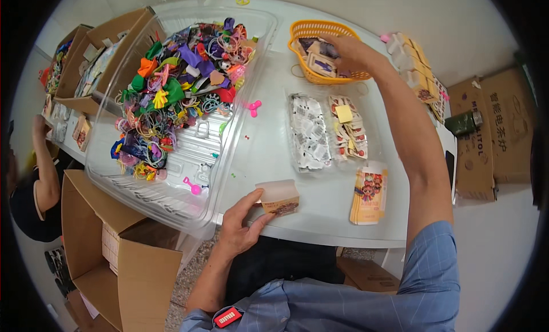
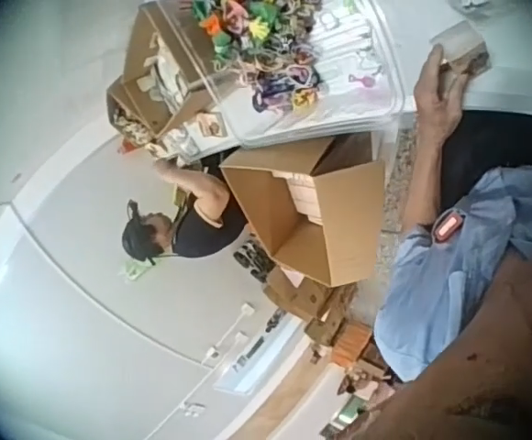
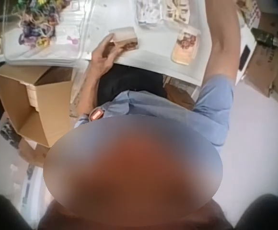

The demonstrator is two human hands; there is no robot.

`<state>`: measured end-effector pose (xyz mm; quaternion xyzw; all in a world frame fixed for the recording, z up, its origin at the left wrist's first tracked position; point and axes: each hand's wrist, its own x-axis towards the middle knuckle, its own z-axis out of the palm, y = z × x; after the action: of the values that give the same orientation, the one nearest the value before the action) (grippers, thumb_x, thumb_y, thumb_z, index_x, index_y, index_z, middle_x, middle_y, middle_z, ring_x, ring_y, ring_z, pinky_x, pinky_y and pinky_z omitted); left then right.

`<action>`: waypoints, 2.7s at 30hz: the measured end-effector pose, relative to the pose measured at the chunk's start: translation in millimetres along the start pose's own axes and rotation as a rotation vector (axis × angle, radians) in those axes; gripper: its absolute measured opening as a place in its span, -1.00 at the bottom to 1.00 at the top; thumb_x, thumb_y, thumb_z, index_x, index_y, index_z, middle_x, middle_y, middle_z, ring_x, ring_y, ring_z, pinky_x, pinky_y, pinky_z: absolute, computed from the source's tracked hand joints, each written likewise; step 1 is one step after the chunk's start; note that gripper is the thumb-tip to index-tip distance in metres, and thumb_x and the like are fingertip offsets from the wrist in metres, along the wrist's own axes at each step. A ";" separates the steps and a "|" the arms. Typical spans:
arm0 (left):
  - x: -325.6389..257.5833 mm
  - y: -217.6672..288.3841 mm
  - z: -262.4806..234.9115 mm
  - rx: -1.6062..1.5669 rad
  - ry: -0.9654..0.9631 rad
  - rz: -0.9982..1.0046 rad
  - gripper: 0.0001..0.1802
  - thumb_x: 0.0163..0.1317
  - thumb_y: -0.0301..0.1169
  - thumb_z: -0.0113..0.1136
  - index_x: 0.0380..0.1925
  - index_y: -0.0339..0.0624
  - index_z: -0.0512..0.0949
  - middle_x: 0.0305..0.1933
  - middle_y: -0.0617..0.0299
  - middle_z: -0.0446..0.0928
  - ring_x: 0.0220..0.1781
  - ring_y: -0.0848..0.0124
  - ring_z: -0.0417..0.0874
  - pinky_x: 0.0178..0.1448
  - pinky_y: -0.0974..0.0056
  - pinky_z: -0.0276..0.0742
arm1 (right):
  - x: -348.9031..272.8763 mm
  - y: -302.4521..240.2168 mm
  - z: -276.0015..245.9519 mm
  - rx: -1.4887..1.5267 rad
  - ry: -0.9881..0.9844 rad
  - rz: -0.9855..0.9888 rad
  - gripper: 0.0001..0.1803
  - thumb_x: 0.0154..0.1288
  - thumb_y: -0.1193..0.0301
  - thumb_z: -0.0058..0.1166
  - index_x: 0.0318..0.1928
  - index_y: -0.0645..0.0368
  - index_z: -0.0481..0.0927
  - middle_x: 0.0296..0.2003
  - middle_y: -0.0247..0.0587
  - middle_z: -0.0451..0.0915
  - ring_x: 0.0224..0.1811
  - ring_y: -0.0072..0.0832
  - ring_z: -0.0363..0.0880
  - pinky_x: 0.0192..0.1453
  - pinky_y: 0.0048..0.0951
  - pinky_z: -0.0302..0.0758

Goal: Packaging small colorful items into individual cardboard boxes at a workstation.

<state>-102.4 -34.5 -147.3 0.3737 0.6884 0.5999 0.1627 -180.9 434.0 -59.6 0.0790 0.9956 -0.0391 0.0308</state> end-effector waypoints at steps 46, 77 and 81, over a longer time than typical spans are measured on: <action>5.6 -4.0 -17.5 -0.269 -0.172 -0.167 -0.21 0.27 -0.54 0.28 0.51 -0.09 0.26 0.16 0.14 0.64 -0.13 0.53 0.49 -0.09 0.42 0.42 | -185.2 -154.3 7.9 0.479 0.670 0.058 -0.73 0.31 0.44 0.24 -0.02 0.27 0.67 -0.01 -0.01 0.66 -0.05 -0.21 0.66 0.07 -0.29 0.56; 6.0 -5.0 -17.8 -0.274 -0.184 -0.206 -0.21 0.29 -0.48 0.32 0.51 -0.04 0.26 0.21 0.04 0.62 0.08 0.37 0.59 0.06 0.30 0.50 | -154.0 -105.4 54.0 0.123 0.261 0.158 -0.70 0.39 0.36 0.08 0.02 0.27 0.63 -0.11 0.07 0.63 0.02 -0.04 0.61 0.10 -0.13 0.52; 7.0 -5.7 -18.9 -0.303 -0.196 -0.212 -0.19 0.28 -0.47 0.34 0.52 -0.04 0.25 0.22 0.03 0.61 0.09 0.37 0.59 0.10 0.28 0.49 | -150.9 -110.3 47.0 0.151 0.336 0.265 -0.80 0.37 0.42 0.11 -0.11 0.26 0.69 -0.14 0.00 0.67 -0.04 -0.04 0.64 0.06 -0.16 0.54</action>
<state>-121.6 -42.9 -146.8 0.3271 0.6068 0.6368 0.3455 -47.2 298.2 -88.2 0.2163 0.9620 -0.0955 -0.1366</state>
